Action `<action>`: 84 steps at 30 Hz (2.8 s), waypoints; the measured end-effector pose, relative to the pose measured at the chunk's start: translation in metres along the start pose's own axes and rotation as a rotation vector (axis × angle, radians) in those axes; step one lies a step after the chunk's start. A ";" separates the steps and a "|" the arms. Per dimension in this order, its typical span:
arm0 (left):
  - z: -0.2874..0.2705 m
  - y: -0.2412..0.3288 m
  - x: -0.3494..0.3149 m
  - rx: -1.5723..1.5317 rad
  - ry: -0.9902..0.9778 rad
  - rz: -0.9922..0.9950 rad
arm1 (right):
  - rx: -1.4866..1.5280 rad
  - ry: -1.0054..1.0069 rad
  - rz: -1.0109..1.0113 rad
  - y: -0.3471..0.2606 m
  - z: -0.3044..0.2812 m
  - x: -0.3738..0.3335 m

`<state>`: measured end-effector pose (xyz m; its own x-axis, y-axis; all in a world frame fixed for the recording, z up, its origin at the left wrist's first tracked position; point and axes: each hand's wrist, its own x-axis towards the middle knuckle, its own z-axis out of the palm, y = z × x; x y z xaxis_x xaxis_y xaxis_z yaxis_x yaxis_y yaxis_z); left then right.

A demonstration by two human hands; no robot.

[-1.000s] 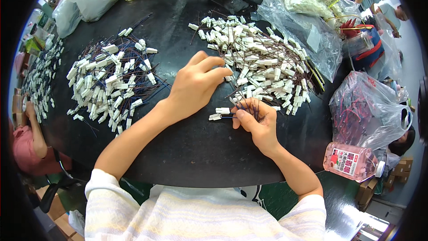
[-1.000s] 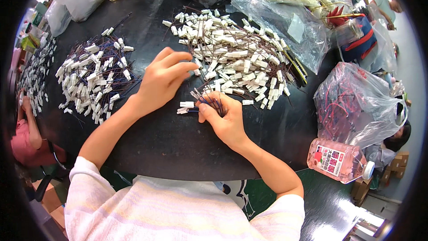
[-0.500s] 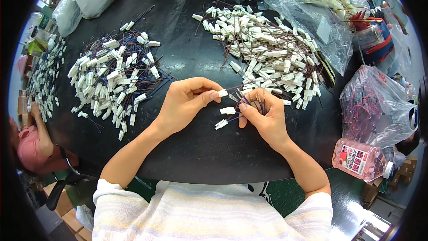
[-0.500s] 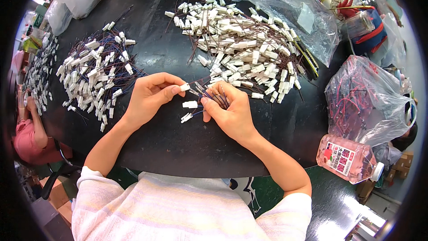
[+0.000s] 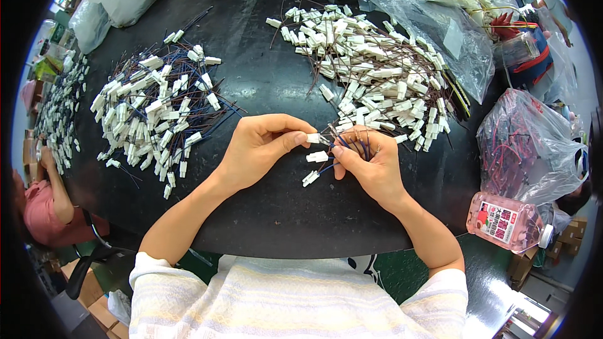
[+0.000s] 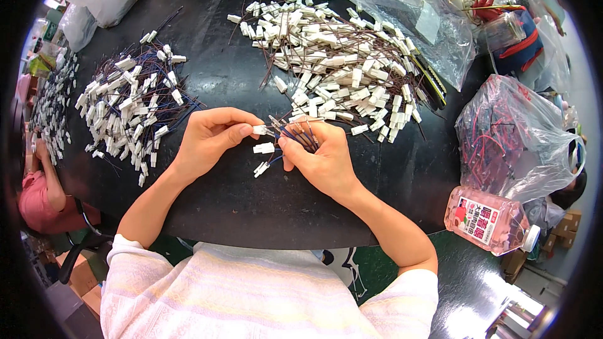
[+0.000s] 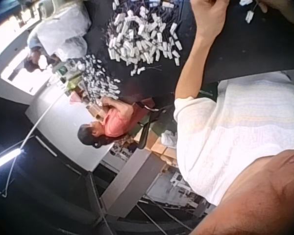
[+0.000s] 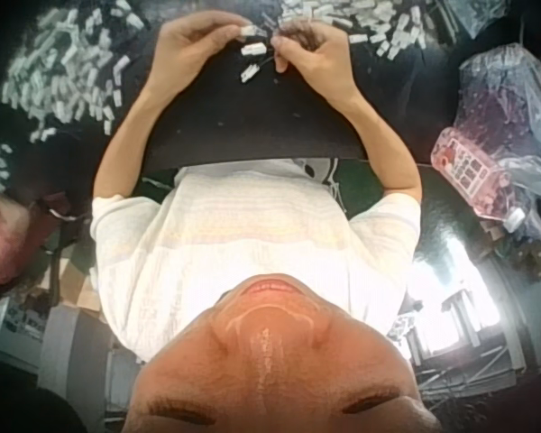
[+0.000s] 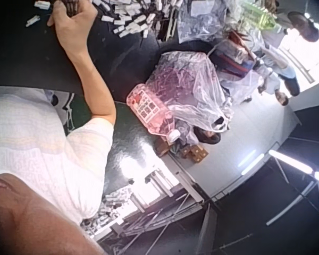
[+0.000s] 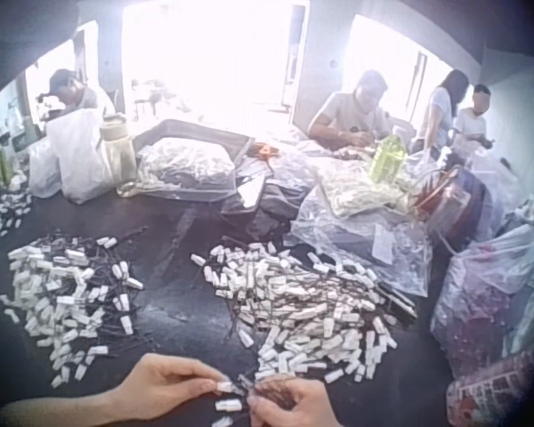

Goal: The person assembles small electrical wire connectors and wire bundles by hand at a workstation.

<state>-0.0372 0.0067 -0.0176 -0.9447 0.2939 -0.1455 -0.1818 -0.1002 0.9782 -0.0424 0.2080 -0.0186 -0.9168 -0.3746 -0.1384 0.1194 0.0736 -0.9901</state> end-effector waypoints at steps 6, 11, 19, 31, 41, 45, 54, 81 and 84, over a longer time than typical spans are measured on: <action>0.006 -0.004 -0.002 0.024 -0.016 0.028 | 0.057 0.042 -0.024 0.001 0.002 -0.001; 0.010 -0.005 0.000 0.075 -0.033 -0.040 | 0.002 0.020 -0.007 -0.002 0.001 -0.002; 0.003 0.010 0.045 0.948 0.151 0.738 | 0.046 -0.008 0.027 -0.005 0.000 -0.001; -0.003 0.015 0.014 0.590 0.060 0.167 | 0.109 0.072 0.078 -0.010 -0.003 0.001; 0.000 0.003 0.002 0.354 0.093 0.207 | 0.049 0.051 0.069 -0.011 0.004 0.000; 0.002 0.001 0.002 0.336 0.092 0.229 | 0.020 0.055 0.025 -0.008 0.003 0.000; 0.005 0.004 0.001 0.593 0.071 0.450 | 0.053 0.064 0.033 -0.010 -0.001 0.000; 0.029 -0.005 0.057 0.944 0.121 0.631 | 0.307 0.053 -0.110 0.003 -0.001 -0.009; 0.032 -0.005 0.059 0.985 0.139 0.561 | 0.365 0.069 -0.103 0.003 -0.001 -0.007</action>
<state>-0.0830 0.0552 -0.0266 -0.8583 0.3294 0.3934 0.5107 0.6231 0.5924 -0.0361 0.2117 -0.0210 -0.9532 -0.2985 -0.0487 0.1419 -0.2992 -0.9436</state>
